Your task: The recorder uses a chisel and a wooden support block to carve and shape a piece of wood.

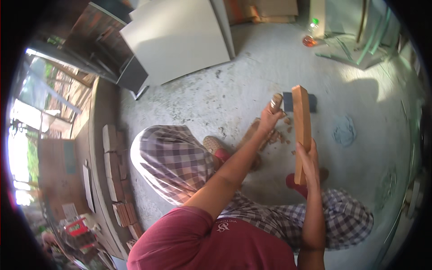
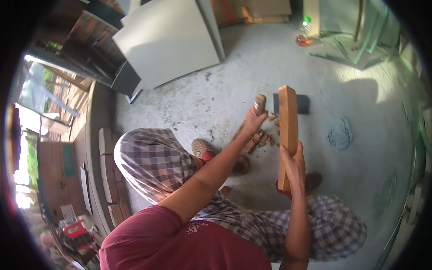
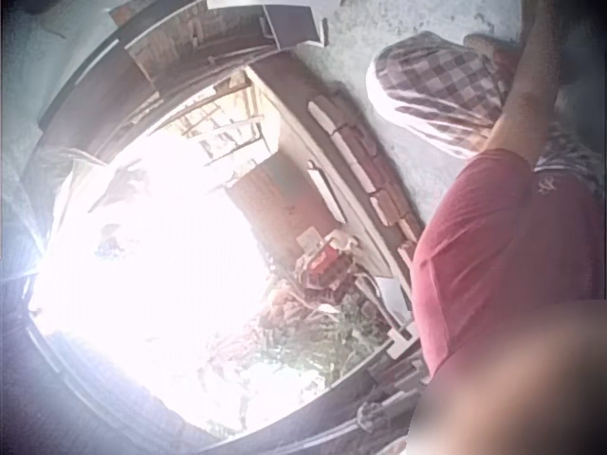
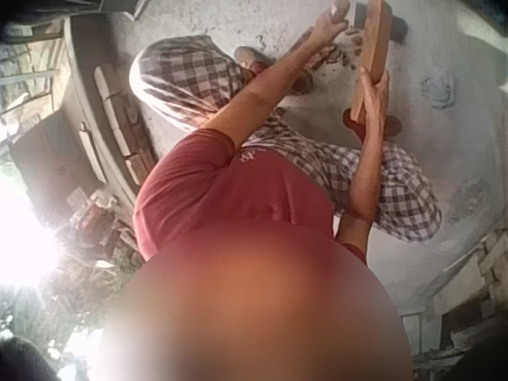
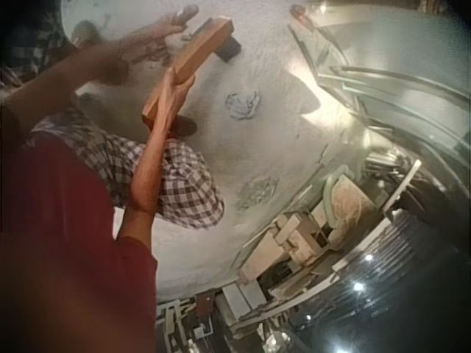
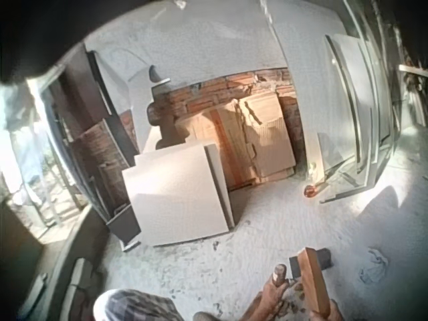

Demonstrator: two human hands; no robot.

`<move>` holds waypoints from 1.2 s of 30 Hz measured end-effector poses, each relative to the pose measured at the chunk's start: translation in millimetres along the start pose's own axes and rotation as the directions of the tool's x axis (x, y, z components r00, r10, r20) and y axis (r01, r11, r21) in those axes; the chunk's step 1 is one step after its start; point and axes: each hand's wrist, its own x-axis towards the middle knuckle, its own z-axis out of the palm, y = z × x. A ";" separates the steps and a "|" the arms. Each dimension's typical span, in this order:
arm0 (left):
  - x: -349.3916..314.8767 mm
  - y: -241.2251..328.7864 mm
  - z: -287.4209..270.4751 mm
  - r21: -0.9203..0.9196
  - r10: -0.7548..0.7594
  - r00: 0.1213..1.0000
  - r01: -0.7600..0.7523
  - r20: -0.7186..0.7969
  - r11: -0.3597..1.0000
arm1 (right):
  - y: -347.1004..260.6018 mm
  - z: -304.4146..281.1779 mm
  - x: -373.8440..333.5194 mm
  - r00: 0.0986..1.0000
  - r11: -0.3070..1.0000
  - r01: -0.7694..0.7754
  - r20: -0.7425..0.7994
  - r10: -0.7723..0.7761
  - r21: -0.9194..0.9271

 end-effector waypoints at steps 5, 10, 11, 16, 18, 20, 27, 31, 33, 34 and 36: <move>-2.2 -11.3 6.3 -0.112 0.071 0.997 -0.067 0.030 0.992 | -18.0 3.2 -18.1 0.997 0.995 -0.081 -0.017 0.081 -0.052; -7.2 -5.6 -0.4 -0.004 0.066 0.997 -0.066 -0.040 0.998 | -10.2 3.3 -15.6 1.000 0.994 -0.017 0.019 0.019 -0.106; -8.6 -4.4 -1.9 -0.005 0.069 0.996 -0.069 -0.059 0.998 | -12.0 3.3 -17.9 1.000 0.998 0.000 0.007 0.000 -0.065; -5.6 -4.7 -7.4 -0.035 0.112 0.993 -0.114 -0.047 0.993 | -37.6 8.4 -30.6 0.998 0.996 0.070 0.001 -0.071 -0.055; -2.2 -5.8 -7.0 -0.045 0.103 0.994 -0.105 -0.044 0.993 | -42.3 6.2 -31.2 0.978 0.972 0.206 0.056 -0.200 -0.115; -2.5 -7.5 -6.9 -0.042 0.096 0.994 -0.098 -0.043 0.994 | -52.3 11.6 -37.3 0.973 0.966 0.229 0.040 -0.226 -0.121; 0.5 -9.9 -2.5 0.005 0.170 0.982 -0.170 -0.076 0.985 | -63.2 19.1 -43.4 0.981 0.849 0.186 0.042 -0.191 -0.494; -6.9 -11.3 -4.7 0.012 0.156 0.987 -0.155 -0.040 0.988 | -66.7 17.0 -46.4 0.993 0.848 0.120 0.050 -0.110 -0.516; -11.8 2.4 5.0 -0.034 0.123 0.992 -0.122 0.000 0.992 | -63.6 12.4 -50.7 0.996 0.884 0.083 0.022 -0.082 -0.461; -10.8 0.3 2.6 -0.034 0.129 0.992 -0.129 0.000 0.991 | -65.9 13.4 -52.0 0.995 0.877 0.094 0.035 -0.088 -0.471; -3.5 -13.3 -5.0 0.065 0.146 0.989 -0.144 -0.034 0.988 | -70.1 17.4 -48.9 0.992 0.863 0.127 0.063 -0.110 -0.490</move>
